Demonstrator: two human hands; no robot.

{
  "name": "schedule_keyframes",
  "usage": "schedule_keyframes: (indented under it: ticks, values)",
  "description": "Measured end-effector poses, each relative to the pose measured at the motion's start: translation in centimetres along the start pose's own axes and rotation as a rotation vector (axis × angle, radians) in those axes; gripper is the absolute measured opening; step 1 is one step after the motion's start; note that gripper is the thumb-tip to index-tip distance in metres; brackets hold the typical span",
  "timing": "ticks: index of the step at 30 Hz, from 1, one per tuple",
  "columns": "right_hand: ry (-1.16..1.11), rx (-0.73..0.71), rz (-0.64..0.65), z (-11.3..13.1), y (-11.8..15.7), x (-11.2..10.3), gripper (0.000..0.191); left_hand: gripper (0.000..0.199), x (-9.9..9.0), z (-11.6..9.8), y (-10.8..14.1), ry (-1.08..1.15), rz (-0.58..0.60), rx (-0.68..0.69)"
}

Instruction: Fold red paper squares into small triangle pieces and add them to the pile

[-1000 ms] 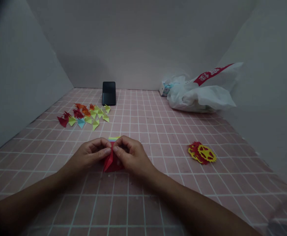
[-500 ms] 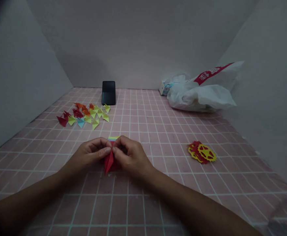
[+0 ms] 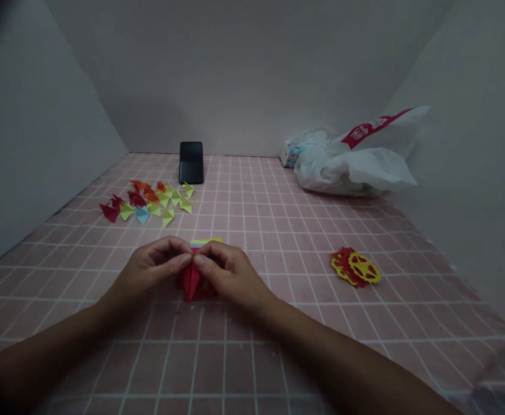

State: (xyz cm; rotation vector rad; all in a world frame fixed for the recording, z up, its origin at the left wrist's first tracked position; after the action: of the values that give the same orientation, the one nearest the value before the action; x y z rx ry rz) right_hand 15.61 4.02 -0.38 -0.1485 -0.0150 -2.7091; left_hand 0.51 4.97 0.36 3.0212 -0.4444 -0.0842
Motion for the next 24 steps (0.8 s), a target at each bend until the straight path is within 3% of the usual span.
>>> schedule_keyframes:
  ticks: [12, 24]
  values:
    - [0.229, -0.093, -0.079, 0.81, 0.07, -0.15, 0.014, 0.017, 0.14, 0.28, 0.13, -0.013, 0.052, 0.004]
    - [0.326, -0.149, -0.026, 0.55, 0.04, -0.11, 0.015, 0.014, 0.22, -0.01, 0.04, -0.061, 0.053, 0.056]
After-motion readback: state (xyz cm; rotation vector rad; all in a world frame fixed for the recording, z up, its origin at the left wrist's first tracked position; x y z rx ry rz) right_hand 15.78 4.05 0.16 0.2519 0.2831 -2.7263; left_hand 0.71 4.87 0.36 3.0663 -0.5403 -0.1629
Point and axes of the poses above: each hand's wrist, its own y-axis away from the middle knuckle, its own x-axis out of the palm, z = x × y, the point moved 4 cm from there along -y, towards the middle knuckle, and after that the axes turned 4 degrees about -x, right-handed, at the moved point
